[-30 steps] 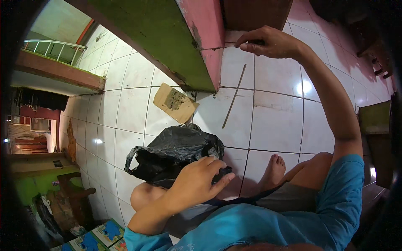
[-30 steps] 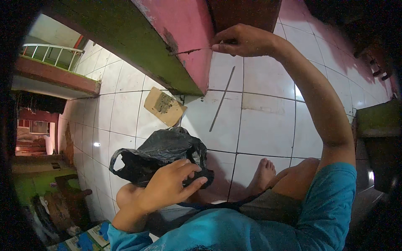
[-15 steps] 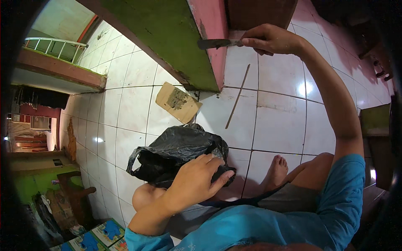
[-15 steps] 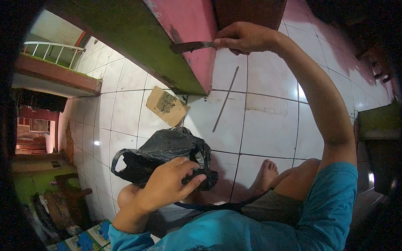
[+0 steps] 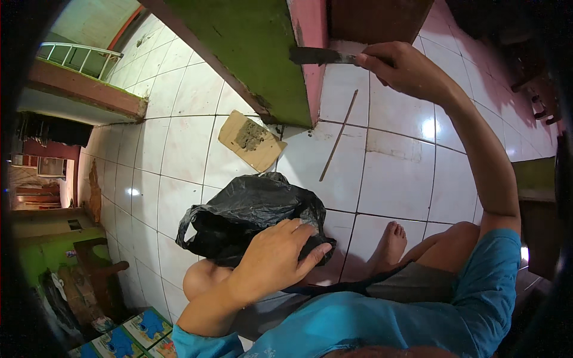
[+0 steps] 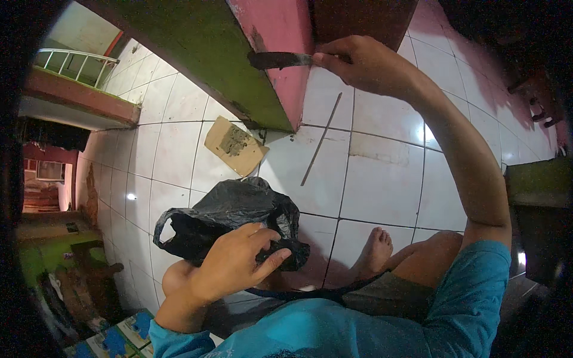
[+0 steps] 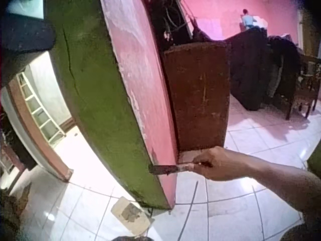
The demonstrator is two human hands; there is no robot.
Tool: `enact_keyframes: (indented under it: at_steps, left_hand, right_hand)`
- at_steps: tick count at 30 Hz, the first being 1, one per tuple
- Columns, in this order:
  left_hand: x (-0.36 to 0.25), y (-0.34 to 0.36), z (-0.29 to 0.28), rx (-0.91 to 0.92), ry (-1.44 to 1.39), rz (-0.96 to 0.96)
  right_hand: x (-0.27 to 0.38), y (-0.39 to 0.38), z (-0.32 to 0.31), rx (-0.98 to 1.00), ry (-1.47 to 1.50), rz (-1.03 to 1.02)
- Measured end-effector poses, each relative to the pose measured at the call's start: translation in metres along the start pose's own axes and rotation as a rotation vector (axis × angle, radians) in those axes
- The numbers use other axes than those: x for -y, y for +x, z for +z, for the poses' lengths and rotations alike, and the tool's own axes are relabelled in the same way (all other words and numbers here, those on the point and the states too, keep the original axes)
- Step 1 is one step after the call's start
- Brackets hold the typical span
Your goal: The person applies a patching compound to a damaged area of a pink and green wall using a putty knife. They pick up the compound from a black plastic bag and spread it over the wall surface, then use a small wooden stick to smooth or clear specific sections.
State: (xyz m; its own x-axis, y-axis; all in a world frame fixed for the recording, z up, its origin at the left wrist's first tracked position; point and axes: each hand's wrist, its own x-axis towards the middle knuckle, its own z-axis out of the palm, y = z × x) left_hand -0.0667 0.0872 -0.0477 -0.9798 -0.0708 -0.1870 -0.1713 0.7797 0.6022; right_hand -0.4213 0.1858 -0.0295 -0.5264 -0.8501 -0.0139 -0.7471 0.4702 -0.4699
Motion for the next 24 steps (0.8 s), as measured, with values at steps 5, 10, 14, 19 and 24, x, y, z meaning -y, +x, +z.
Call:
enact_keyframes:
  at_steps: [5, 10, 14, 19, 24]
  left_hand:
    - [0.003, -0.001, 0.001, -0.024, -0.004, 0.018]
    - [0.001, 0.000, -0.001, -0.008, -0.004, 0.016]
    - [0.001, -0.003, -0.003, -0.030, -0.007, 0.001]
    - [0.002, -0.003, -0.004, -0.029, -0.002, 0.023]
    - [0.000, -0.005, -0.005, -0.050, -0.003, 0.044]
  right_hand:
    - [0.018, -0.008, 0.002, -0.016, 0.051, 0.078]
    - [0.025, -0.015, 0.003, -0.059, 0.054, 0.097]
    - [0.029, -0.010, 0.004, -0.028, 0.044, 0.148]
    - [0.027, -0.015, 0.009, -0.094, 0.017, 0.091]
    - [0.023, -0.016, 0.009, -0.045, 0.009, 0.134]
